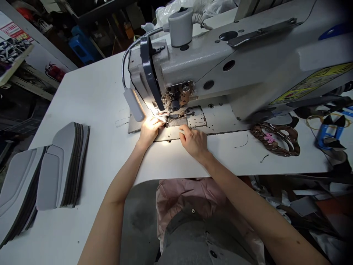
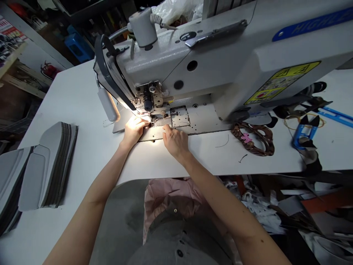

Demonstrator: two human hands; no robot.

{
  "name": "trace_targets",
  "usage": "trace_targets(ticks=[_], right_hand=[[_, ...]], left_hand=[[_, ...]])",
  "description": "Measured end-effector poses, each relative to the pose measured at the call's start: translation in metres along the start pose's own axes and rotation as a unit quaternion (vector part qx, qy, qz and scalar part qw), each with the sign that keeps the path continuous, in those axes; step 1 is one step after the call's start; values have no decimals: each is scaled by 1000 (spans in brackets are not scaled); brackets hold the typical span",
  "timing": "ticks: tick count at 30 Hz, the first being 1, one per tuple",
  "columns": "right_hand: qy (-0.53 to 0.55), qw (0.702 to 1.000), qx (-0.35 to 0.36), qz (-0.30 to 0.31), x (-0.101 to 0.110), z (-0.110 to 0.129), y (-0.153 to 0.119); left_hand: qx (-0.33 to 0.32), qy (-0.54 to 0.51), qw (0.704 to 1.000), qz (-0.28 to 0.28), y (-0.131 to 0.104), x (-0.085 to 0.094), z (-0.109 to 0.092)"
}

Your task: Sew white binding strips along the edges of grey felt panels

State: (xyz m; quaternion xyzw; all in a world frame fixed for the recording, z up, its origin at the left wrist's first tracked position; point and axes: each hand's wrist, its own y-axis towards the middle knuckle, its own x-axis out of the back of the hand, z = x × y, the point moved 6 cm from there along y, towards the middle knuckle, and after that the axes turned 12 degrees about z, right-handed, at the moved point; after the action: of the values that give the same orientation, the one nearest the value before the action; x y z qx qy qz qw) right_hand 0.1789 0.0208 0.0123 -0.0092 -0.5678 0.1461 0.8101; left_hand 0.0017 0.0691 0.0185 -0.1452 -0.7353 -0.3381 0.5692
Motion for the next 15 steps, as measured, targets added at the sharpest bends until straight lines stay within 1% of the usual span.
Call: trace_targets(ticks=[7,9,14,15], right_hand=[[1,1000,7,-4,-2,0,0],[17,1000,8,4,-2,1,0],[71,997,24,21,1,2,-4],[78,996,29,19,2,2,-7]], left_hand=[[15,-15,1000,0,-2,-1,0],[18,-15,1000,-3,-2,0,-1],[7,-5,1000,-28,-1,8,-6],[19,6,999,-31,-1,11,-4]])
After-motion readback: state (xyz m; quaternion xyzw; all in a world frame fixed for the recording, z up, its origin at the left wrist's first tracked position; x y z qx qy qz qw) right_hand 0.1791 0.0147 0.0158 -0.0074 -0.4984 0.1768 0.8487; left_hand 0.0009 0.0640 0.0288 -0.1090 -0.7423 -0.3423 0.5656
